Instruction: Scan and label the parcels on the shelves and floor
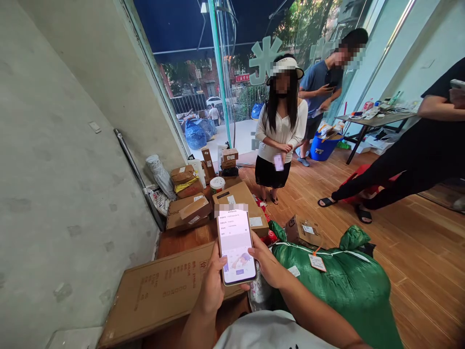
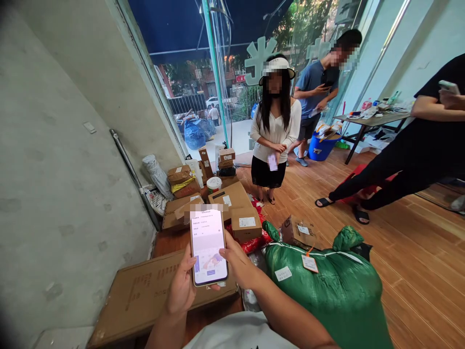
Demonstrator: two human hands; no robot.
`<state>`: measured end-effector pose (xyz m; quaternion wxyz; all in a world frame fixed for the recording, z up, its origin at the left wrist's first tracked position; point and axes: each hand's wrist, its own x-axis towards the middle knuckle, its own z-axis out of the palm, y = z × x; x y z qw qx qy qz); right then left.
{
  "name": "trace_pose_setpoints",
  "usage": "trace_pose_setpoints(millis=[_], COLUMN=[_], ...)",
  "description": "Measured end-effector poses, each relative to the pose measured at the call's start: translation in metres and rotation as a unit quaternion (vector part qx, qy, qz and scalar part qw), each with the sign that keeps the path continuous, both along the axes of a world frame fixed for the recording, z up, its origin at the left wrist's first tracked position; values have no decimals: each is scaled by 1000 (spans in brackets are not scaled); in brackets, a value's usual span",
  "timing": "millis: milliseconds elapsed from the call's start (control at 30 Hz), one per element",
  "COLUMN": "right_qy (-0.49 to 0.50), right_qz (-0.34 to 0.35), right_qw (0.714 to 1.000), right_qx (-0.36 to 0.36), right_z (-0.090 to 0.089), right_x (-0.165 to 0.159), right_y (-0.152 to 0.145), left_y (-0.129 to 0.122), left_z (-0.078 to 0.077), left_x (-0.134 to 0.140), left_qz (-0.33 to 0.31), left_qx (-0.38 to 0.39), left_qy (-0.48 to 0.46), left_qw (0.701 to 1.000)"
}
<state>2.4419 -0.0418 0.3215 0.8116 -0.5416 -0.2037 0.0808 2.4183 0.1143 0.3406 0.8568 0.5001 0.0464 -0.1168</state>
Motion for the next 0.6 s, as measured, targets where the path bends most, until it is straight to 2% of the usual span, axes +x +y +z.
trace_pose_setpoints(millis=[133,300,433,600], right_qy=[-11,-73,-44,-74], right_qz=[20,20,39,26], right_qw=[1000,994,996,994], right_qx=[-5,-80,-74,-73], right_z=[1,-2,-1,0], right_x=[-4,-9,-12,-10], right_y=[-3,-4,1,1], left_y=[-1,-1,1,4], left_z=[7,7,2,-1], left_x=[-3,-2,-3,-6], left_qz=[-13,27,31,32], left_qx=[0,-29,-35,-42], left_qy=[-2,-29,-23,-11], left_qw=[1000,999,999,999])
